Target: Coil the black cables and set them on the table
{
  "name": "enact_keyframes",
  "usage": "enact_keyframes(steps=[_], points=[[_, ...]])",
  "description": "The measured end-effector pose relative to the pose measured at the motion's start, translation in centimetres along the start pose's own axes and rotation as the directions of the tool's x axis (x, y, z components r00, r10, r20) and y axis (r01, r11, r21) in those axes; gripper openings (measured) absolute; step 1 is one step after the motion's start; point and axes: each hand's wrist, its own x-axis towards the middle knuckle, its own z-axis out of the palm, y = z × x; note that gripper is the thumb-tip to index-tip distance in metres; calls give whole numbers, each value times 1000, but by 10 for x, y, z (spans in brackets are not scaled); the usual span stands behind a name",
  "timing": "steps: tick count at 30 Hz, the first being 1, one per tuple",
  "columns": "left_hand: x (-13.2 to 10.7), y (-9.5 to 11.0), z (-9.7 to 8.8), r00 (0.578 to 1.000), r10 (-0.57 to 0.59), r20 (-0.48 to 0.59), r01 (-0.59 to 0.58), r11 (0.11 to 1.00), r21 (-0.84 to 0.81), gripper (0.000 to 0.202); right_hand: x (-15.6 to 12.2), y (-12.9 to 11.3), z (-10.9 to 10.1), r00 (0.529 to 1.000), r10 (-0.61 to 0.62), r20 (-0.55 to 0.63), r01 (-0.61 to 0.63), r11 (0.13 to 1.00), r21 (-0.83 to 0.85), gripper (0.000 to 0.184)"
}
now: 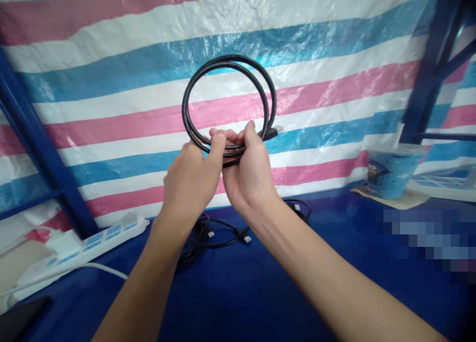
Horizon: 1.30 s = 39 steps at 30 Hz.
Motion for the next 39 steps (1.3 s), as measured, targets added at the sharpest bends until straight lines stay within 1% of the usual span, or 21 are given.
enact_keyframes(steps=[2, 3, 4, 6, 7, 8, 9, 10, 11, 13, 14, 16, 19, 22, 25, 27, 29, 33, 35, 37, 39], points=[[2, 0, -11, 996, -87, 3, 82, 957, 279, 35, 3, 8, -7, 993, -103, 60, 108, 991, -85, 39], [3, 0, -17, 990, -143, 9, 129, 917, 377, 39, 4, 12, -11, 986, -136, 93, 147, 982, -122, 37], [5, 1, -21, 975, -217, 44, 181, 893, 411, 42, 5, 15, -14, 981, -153, 119, 170, 974, -150, 37], [8, 1, -27, 919, -343, 193, 264, 902, 343, 48, 6, 18, -17, 978, -149, 147, 175, 968, -181, 38], [9, 1, -28, 888, -357, 290, 289, 923, 252, 47, 7, 18, -17, 980, -135, 144, 162, 968, -191, 39], [9, 1, -27, 867, -333, 371, 306, 943, 131, 44, 7, 17, -17, 984, -120, 136, 145, 969, -198, 40], [9, 0, -25, 862, -287, 417, 317, 948, -4, 38, 7, 15, -16, 986, -104, 126, 129, 970, -205, 41], [9, 0, -21, 875, -241, 420, 323, 937, -135, 31, 7, 13, -15, 989, -90, 121, 114, 971, -210, 41], [8, -1, -17, 898, -213, 384, 324, 912, -252, 23, 7, 11, -14, 990, -77, 121, 101, 972, -210, 42], [6, -2, -6, 945, -206, 253, 303, 842, -446, 11, 7, 10, -12, 990, -72, 120, 95, 976, -198, 41], [5, -3, -1, 961, -209, 182, 275, 808, -522, 11, 7, 11, -12, 991, -75, 114, 96, 976, -194, 40], [3, -3, 6, 976, -210, 58, 201, 764, -613, 15, 6, 15, -12, 993, -79, 92, 96, 975, -200, 38], [5, -1, 6, 980, -185, -71, 95, 755, -649, 14, 2, 23, -11, 992, -58, 112, 83, 967, -240, 34], [10, 4, -2, 973, -219, -66, 106, 687, -719, 14, -4, 25, -9, 967, -45, 252, 122, 947, -298, 30], [12, 12, -12, 960, -278, -16, 153, 573, -805, 18, -10, 16, -5, 898, -87, 431, 255, 901, -350, 28], [11, 17, -15, 968, -251, 5, 140, 520, -843, 21, -12, 8, -3, 850, -101, 517, 322, 876, -360, 30], [9, 23, -15, 972, -235, 23, 134, 468, -874, 25, -12, 1, -3, 819, -86, 568, 350, 859, -374, 34], [7, 30, -12, 964, -267, -19, 92, 400, -912, 28, -14, -7, -2, 785, -107, 611, 440, 789, -428, 36], [8, 33, -14, 973, -229, 5, 95, 388, -917, 30, -16, -10, -1, 754, -113, 647, 505, 729, -461, 33], [10, 34, -21, 990, -135, 35, 85, 387, -918, 34, -18, -15, 1, 715, -85, 694, 563, 659, -499, 29], [11, 37, -30, 1000, -21, 18, 26, 436, -900, 37, -18, -21, 3, 658, -50, 751, 605, 630, -488, 30]])
